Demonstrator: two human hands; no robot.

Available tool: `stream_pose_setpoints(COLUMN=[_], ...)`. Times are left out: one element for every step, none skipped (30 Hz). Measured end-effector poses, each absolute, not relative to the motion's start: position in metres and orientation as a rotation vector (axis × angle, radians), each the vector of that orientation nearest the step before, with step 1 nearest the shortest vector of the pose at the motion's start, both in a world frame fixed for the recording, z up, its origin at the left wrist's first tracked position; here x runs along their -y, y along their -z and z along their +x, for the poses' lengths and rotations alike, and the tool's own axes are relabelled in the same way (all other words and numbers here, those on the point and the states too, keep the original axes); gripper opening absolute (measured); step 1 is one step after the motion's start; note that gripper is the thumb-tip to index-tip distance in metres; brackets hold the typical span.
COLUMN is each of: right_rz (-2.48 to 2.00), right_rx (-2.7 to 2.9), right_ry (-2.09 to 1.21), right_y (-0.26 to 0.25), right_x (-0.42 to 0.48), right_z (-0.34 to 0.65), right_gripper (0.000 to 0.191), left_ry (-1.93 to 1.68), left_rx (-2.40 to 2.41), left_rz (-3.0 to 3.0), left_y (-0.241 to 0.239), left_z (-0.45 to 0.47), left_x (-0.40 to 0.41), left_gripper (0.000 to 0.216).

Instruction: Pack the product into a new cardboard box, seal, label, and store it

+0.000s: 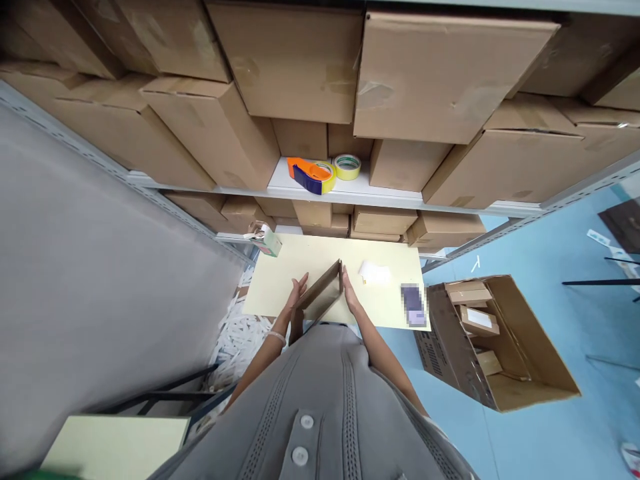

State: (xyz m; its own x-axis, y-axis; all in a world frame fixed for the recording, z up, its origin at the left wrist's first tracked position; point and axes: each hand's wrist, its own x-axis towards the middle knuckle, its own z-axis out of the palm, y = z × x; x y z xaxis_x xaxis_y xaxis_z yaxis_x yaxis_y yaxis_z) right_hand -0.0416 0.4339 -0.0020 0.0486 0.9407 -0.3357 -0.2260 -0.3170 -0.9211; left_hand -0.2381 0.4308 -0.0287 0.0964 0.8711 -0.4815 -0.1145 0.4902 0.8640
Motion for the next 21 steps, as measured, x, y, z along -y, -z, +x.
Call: stream_pose_setpoints(right_rz=[-1.36,-1.403,-1.445,-1.483,-1.518,-1.55,-1.578,-1.604,-1.63,-1.652,-1.67,-1.686,-1.703,-1.723,-1.744,-1.761,-1.774,-1.779,-1.78,-1.784,-1.793], right_rx=[0.778,0.764,0.761,0.766,0.777,0.789,0.801,0.813,0.828,0.849,0.881,0.923,0.97,1.021,1.07,1.115,1.148,1.166,1.173,1.165,1.149], right_ry=[-1.48,-1.501,-1.529,-1.557,-1.582,-1.597,-1.603,-1.603,-1.606,-1.611,-1.61,-1.602,-1.589,-1.567,-1.54,-1.515,-1.494,-1.475,-1.453,-1.429,-1.401], right_y=[0.0,-0.002,-0.005,-0.01,-0.015,-0.021,-0.027,-0.033,-0.039,-0.043,-0.047,-0.049,-0.05,-0.049,-0.048,-0.045,-0.042,-0.04,-0.037,-0.036,-0.035], right_x=[-0.435,-0.436,-0.435,-0.435,-0.434,-0.433,-0.432,-0.43,-0.427,-0.424,-0.419,-0.415,-0.41,-0.405,-0.401,-0.398,-0.396,-0.395,-0.396,-0.398,-0.401], right_z=[-0.038,-0.033,-0.027,-0.021,-0.016,-0.011,-0.008,-0.006,-0.005,-0.005,-0.006,-0.008,-0.011,-0.013,-0.016,-0.018,-0.02,-0.022,-0.024,-0.025,-0.025], right_gripper=[0.085,0.086,0.086,0.084,0.082,0.078,0.076,0.073,0.072,0.071,0.071,0.07,0.07,0.07,0.07,0.069,0.067,0.064,0.061,0.057,0.055], left_ry=[-0.828,-0.816,-0.811,-0.817,-0.822,-0.818,-0.81,-0.792,-0.77,-0.748,-0.733,-0.724,-0.721,-0.723,-0.725,-0.732,-0.743,-0.757,-0.767,-0.768,-0.755], left_rx=[-1.265,-1.265,-1.264,-1.258,-1.264,-1.276,-1.303,-1.343,-1.387,-1.437,-1.485,-1.52,-1.546,-1.562,-1.57,-1.578,-1.587,-1.602,-1.622,-1.637,-1.65], left_rz=[0.743,0.722,0.71,0.707,0.692,0.668,0.644,0.622,0.608,0.596,0.583,0.57,0.556,0.547,0.551,0.572,0.61,0.66,0.714,0.769,0.817], left_y=[0.027,0.026,0.023,0.019,0.015,0.01,0.004,-0.002,-0.009,-0.015,-0.02,-0.025,-0.028,-0.03,-0.031,-0.031,-0.03,-0.029,-0.028,-0.027,-0.027], left_z=[-0.248,-0.26,-0.272,-0.283,-0.293,-0.302,-0.308,-0.312,-0.315,-0.315,-0.314,-0.311,-0.307,-0.302,-0.296,-0.29,-0.284,-0.278,-0.273,-0.268,-0.265], left_x=[-0.429,-0.426,-0.422,-0.416,-0.409,-0.402,-0.393,-0.384,-0.376,-0.367,-0.359,-0.352,-0.346,-0.341,-0.337,-0.335,-0.335,-0.336,-0.339,-0.343,-0.349], left_gripper=[0.083,0.085,0.086,0.087,0.088,0.088,0.087,0.085,0.083,0.081,0.08,0.08,0.08,0.08,0.081,0.081,0.083,0.088,0.093,0.099,0.103])
